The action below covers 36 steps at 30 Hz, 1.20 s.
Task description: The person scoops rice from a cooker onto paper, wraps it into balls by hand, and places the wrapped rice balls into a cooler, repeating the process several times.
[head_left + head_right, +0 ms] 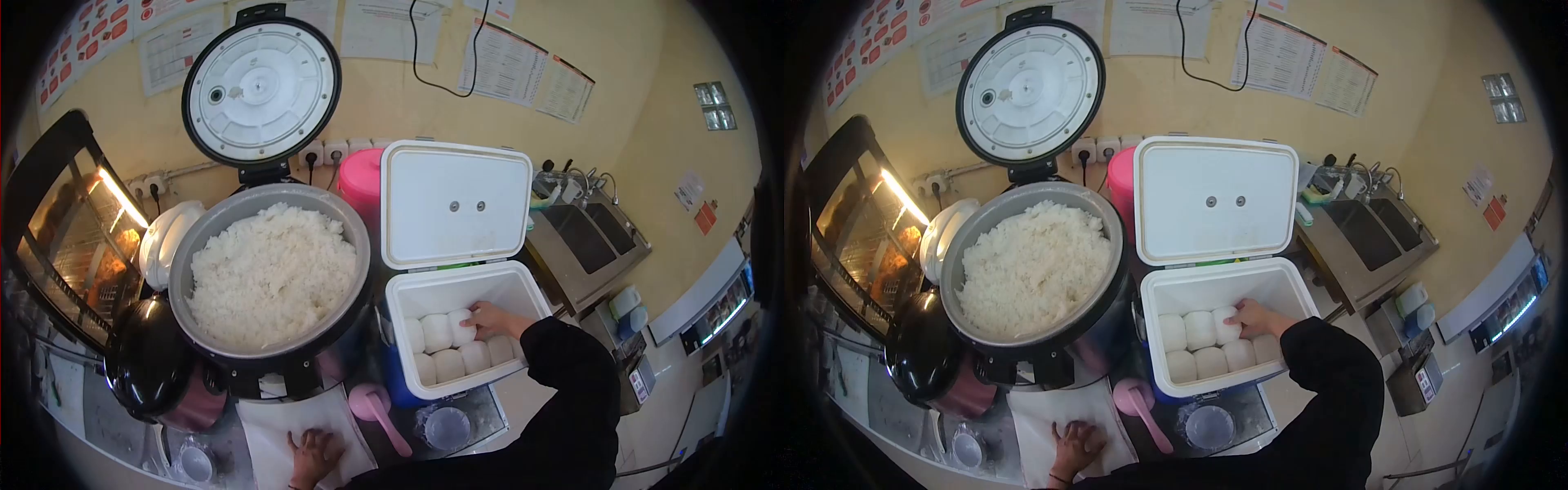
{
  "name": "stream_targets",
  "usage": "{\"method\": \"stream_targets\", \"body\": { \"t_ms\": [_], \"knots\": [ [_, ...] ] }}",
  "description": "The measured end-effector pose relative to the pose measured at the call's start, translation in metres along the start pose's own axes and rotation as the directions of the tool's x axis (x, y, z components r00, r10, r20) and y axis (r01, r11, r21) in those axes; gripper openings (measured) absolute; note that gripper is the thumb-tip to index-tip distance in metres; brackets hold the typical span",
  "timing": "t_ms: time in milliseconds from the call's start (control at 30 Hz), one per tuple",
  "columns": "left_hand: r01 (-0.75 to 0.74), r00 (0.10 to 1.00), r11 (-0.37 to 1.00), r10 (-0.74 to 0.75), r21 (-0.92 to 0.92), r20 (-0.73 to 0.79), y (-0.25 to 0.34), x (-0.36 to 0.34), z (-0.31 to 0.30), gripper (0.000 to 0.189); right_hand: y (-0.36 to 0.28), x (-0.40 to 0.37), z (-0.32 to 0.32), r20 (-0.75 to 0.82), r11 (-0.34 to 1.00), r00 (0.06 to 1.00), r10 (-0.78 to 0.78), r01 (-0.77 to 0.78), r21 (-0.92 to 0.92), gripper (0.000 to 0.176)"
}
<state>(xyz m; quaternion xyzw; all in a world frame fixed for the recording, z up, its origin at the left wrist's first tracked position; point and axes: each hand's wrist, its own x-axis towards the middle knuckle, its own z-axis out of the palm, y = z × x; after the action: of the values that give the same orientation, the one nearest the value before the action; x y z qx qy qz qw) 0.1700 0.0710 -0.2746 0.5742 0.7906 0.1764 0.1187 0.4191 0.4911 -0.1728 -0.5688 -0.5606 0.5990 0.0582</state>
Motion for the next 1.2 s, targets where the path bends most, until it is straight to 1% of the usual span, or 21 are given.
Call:
{"method": "stream_targets", "body": {
  "t_ms": [67,100,133,200,233,300,367,433,500,567,667,700,767,833,867,933,1000,1033,1067,1133,1200],
  "knots": [
    [0.030,0.999,0.999,-0.029,0.023,-0.041,-0.011,0.005,0.007,0.045,-0.022,-0.024,0.010,-0.013,0.999,1.000,0.027,-0.028,-0.041,0.055],
    [0.048,0.997,0.998,-0.046,0.036,-0.057,-0.017,0.005,0.008,0.046,-0.020,-0.008,0.004,-0.016,0.898,0.999,-0.035,0.024,-0.440,0.050],
    [0.068,0.997,0.996,-0.065,0.063,-0.043,-0.022,0.005,0.006,0.045,-0.012,0.019,-0.005,0.016,0.641,0.995,-0.095,0.073,-0.764,0.046],
    [0.106,0.994,0.986,-0.104,0.125,-0.022,-0.032,0.012,-0.009,0.043,-0.027,0.007,0.003,0.070,0.248,0.892,-0.446,0.199,-0.948,0.038],
    [0.099,0.994,0.983,-0.105,0.156,0.032,-0.034,0.015,-0.016,0.043,-0.055,-0.051,0.018,0.057,0.199,0.710,-0.702,0.273,-0.941,0.034],
    [0.054,0.991,0.971,-0.081,0.235,0.108,-0.043,0.018,-0.024,0.043,-0.107,-0.156,0.058,0.072,0.588,0.779,-0.623,0.527,-0.614,0.027],
    [-0.001,0.985,0.953,-0.052,0.304,0.167,-0.051,0.017,-0.024,0.042,-0.078,-0.200,0.098,0.439,0.623,0.705,-0.557,0.704,-0.341,0.026],
    [-0.056,0.983,0.951,-0.001,0.304,0.185,-0.051,0.014,-0.036,0.038,-0.046,-0.211,0.160,0.703,0.574,0.671,-0.236,0.679,-0.456,0.031],
    [-0.012,0.959,0.954,-0.074,0.300,0.275,-0.046,0.004,-0.063,0.037,0.028,-0.178,0.220,0.592,0.383,0.738,-0.323,0.674,-0.632,0.042],
    [0.047,0.927,0.958,-0.147,0.284,0.344,-0.054,-0.007,-0.080,0.039,0.096,-0.140,0.259,0.195,0.257,0.831,-0.522,0.371,-0.893,0.060],
    [0.253,0.925,0.966,-0.226,-0.051,0.306,-0.079,-0.046,-0.086,0.044,0.122,-0.110,0.281,-0.022,0.381,0.880,-0.475,0.183,-0.906,0.072],
    [0.312,0.921,0.929,-0.246,-0.196,0.302,-0.083,-0.058,-0.093,0.044,0.124,-0.116,0.283,-0.037,0.449,0.891,-0.453,0.192,-0.873,0.073],
    [0.125,0.954,0.969,-0.058,-0.212,0.294,-0.116,-0.085,-0.064,0.048,0.114,-0.130,0.279,-0.062,0.571,0.905,-0.420,0.211,-0.793,0.076],
    [0.053,0.975,0.965,0.005,-0.258,0.221,-0.125,-0.102,-0.052,0.053,0.105,-0.145,0.248,0.181,0.669,0.866,-0.467,0.480,-0.567,0.072],
    [0.024,0.988,0.972,0.013,-0.235,0.155,-0.124,-0.110,-0.046,0.055,0.072,-0.178,0.237,0.272,0.655,0.773,-0.573,0.631,-0.416,0.069],
    [-0.034,0.999,0.982,0.041,-0.186,0.030,-0.115,-0.121,-0.039,0.059,-0.001,-0.233,0.207,0.282,0.649,0.681,-0.675,0.731,-0.213,0.062],
    [-0.023,1.000,0.999,0.024,-0.042,0.018,-0.106,-0.123,-0.033,0.061,-0.055,-0.254,0.190,0.070,0.713,0.719,-0.692,0.695,-0.092,0.050],
    [-0.015,1.000,0.999,0.015,0.028,0.011,-0.100,-0.124,-0.031,0.063,-0.098,-0.262,0.191,-0.028,0.654,0.666,-0.745,0.722,-0.224,0.048],
    [-0.027,0.999,0.998,0.025,0.064,0.025,-0.095,-0.124,-0.032,0.065,-0.129,-0.247,0.189,-0.071,0.487,0.505,-0.860,0.772,-0.409,0.049],
    [-0.035,0.998,0.996,0.032,0.087,0.045,-0.090,-0.121,-0.034,0.065,-0.180,-0.179,0.187,0.014,0.017,0.061,-0.998,0.480,-0.877,0.038],
    [-0.044,0.996,0.993,0.035,0.110,0.088,-0.085,-0.119,-0.038,0.066,-0.229,-0.119,0.202,-0.065,0.205,0.431,-0.900,0.287,-0.936,0.034]
  ]
}}
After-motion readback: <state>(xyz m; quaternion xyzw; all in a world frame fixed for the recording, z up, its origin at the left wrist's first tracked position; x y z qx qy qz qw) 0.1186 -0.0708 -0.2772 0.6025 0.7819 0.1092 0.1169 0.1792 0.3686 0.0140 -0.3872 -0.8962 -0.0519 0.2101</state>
